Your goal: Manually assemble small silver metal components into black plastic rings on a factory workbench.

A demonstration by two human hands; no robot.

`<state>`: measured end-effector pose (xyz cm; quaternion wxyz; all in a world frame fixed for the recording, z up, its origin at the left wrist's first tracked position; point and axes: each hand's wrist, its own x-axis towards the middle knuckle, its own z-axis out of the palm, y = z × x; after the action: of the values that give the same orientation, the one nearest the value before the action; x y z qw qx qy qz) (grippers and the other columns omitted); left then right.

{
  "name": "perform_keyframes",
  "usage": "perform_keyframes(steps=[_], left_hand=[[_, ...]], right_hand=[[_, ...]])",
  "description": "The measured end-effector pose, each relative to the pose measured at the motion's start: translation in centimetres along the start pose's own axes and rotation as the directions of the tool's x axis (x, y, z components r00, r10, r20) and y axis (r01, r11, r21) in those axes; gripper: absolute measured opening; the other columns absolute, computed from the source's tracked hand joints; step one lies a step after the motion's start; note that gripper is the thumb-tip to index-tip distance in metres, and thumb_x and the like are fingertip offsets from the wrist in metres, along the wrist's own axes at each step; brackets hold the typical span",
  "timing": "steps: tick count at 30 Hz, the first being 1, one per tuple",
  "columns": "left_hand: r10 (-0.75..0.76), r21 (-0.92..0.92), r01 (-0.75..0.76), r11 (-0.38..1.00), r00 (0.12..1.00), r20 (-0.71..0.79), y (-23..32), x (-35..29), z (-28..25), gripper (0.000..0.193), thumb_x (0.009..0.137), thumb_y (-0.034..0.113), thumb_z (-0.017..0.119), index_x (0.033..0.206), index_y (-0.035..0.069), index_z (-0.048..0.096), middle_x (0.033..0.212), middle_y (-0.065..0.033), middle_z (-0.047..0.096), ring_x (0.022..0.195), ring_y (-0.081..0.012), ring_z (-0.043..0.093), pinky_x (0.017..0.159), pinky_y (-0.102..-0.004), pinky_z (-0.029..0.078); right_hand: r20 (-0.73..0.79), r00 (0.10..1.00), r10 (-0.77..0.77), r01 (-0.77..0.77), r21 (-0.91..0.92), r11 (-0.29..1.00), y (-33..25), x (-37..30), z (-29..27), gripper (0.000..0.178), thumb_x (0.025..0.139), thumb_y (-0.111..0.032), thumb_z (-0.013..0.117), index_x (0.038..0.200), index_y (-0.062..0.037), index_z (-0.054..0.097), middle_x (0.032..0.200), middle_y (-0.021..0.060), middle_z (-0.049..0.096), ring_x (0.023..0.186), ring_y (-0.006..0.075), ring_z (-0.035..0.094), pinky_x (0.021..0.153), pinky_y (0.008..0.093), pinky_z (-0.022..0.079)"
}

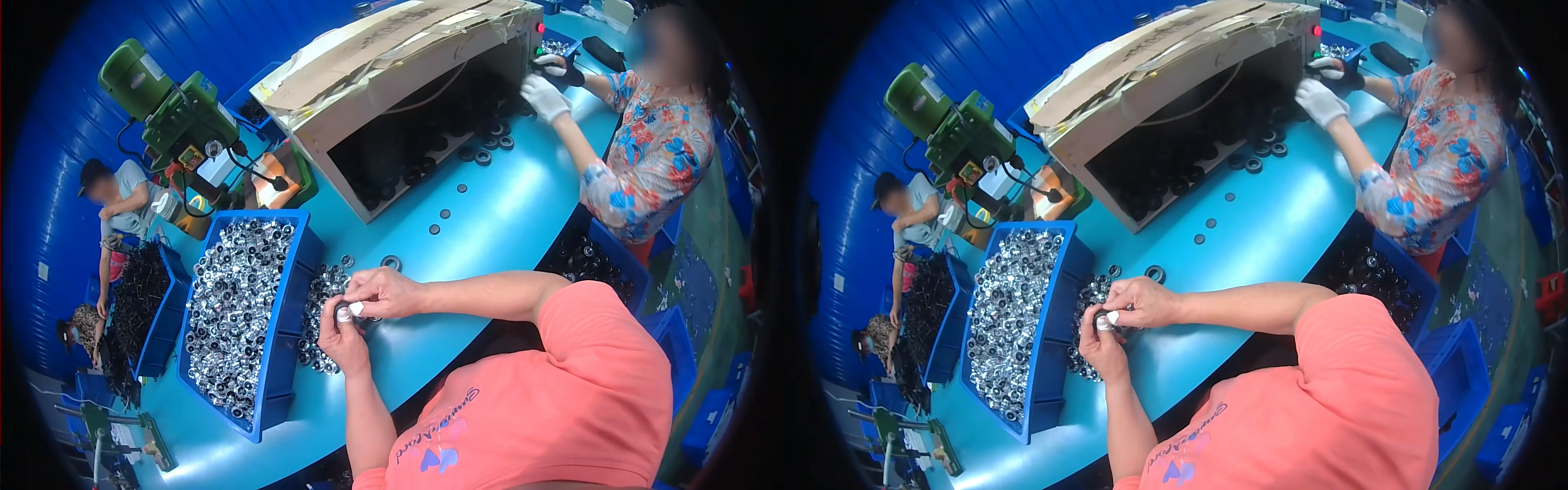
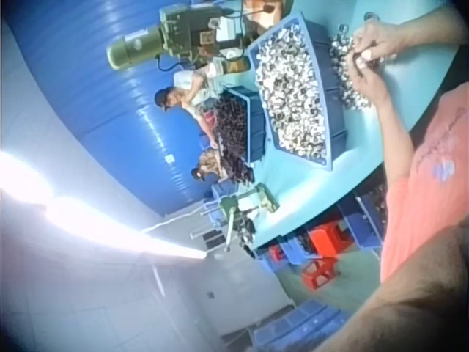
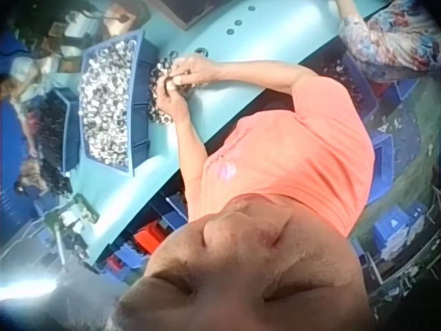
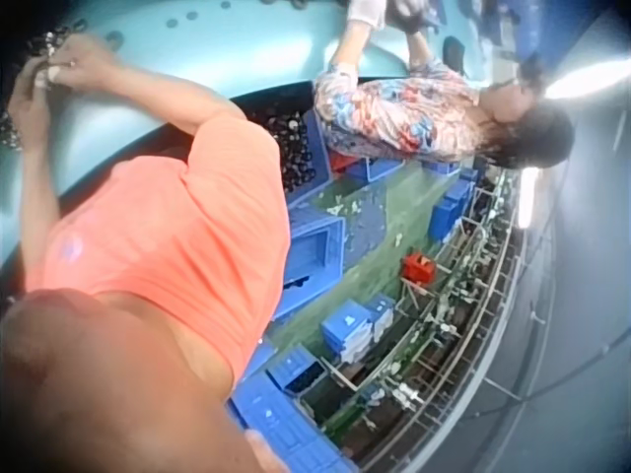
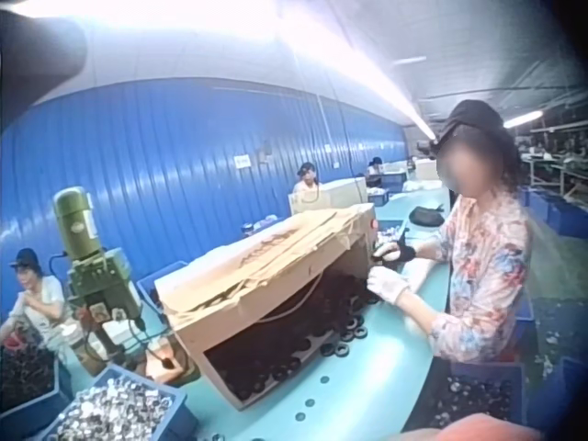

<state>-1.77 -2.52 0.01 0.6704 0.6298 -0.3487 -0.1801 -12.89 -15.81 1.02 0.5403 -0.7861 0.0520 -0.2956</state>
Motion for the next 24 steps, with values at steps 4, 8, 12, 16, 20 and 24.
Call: perform_keyframes(steps=[4, 8, 12, 16, 20, 24], left_hand=[[-0.067, -0.138, 0.076, 0.988, 0.996, 0.065, -0.1, 0.5, 0.1, 0.024, 0.104, 0.005, 0.052, 0.126, 0.003, 0.064, 0.097, -0.0037, 0.064, 0.071, -0.0059, 0.055, 0.056, -0.0211, 0.047], [-0.037, -0.105, 0.047, 0.993, 0.995, 0.09, 0.4, 0.5, -0.1, 0.026, 0.105, 0.004, 0.048, 0.127, 0.002, 0.062, 0.101, -0.0049, 0.064, 0.071, -0.0071, 0.056, 0.059, -0.0224, 0.049], [-0.053, 0.02, 0.052, 0.998, 0.997, 0.063, 0.0, 0.5, -0.2, 0.025, 0.104, 0.005, 0.051, 0.127, 0.004, 0.063, 0.096, -0.0045, 0.064, 0.068, -0.0072, 0.056, 0.055, -0.0223, 0.047], [-0.145, -0.085, 0.152, 0.985, 0.985, 0.088, -0.4, 0.5, -0.8, 0.025, 0.103, 0.006, 0.054, 0.127, 0.006, 0.063, 0.091, -0.0042, 0.064, 0.064, -0.0074, 0.056, 0.052, -0.0222, 0.045], [-0.112, -0.283, 0.179, 0.942, 0.965, 0.236, 0.8, 1.0, -0.4, 0.053, 0.097, 0.004, 0.063, 0.147, 0.007, 0.044, 0.116, -0.0068, 0.061, 0.09, -0.0114, 0.064, 0.064, -0.0225, 0.053], [-0.01, -0.1, 0.032, 0.994, 0.977, 0.211, -1.2, 0.6, -0.3, 0.062, 0.09, -0.004, 0.067, 0.147, 0.005, 0.043, 0.117, -0.0091, 0.064, 0.093, -0.0144, 0.067, 0.071, -0.0255, 0.057]], right_hand=[[-0.048, 0.998, 0.028, -0.025, 0.068, 0.997, 1.9, 0.2, 0.5, 0.028, 0.091, -0.013, 0.073, 0.118, -0.0063, 0.075, 0.105, 0.0092, 0.071, 0.088, 0.017, 0.067, 0.073, 0.0287, 0.053], [-0.044, 0.998, 0.043, -0.041, 0.046, 0.998, 1.6, 0.7, 0.0, 0.027, 0.088, -0.014, 0.074, 0.114, -0.0059, 0.077, 0.101, 0.0098, 0.072, 0.088, 0.0178, 0.068, 0.075, 0.0301, 0.054], [-0.032, 0.998, 0.048, -0.047, 0.044, 0.998, 1.0, 0.3, -0.3, 0.026, 0.088, -0.012, 0.072, 0.112, -0.0048, 0.077, 0.098, 0.0093, 0.07, 0.087, 0.0184, 0.068, 0.074, 0.0306, 0.054], [-0.003, 0.998, 0.06, -0.059, 0.108, 0.992, 1.3, 0.3, 0.3, 0.026, 0.089, -0.008, 0.069, 0.113, -0.004, 0.076, 0.097, 0.0072, 0.066, 0.085, 0.0163, 0.066, 0.072, 0.0298, 0.054], [0.095, 0.939, 0.33, -0.344, 0.276, 0.898, -0.1, 1.2, -0.4, 0.032, 0.092, -0.003, 0.061, 0.123, -0.0035, 0.073, 0.111, 0.0043, 0.062, 0.088, 0.0109, 0.063, 0.069, 0.0233, 0.054], [0.13, 0.912, 0.39, -0.41, 0.359, 0.839, 0.6, 1.3, -0.6, 0.037, 0.09, -0.004, 0.065, 0.127, -0.0032, 0.069, 0.106, 0.0037, 0.063, 0.085, 0.0098, 0.062, 0.067, 0.0238, 0.054]])
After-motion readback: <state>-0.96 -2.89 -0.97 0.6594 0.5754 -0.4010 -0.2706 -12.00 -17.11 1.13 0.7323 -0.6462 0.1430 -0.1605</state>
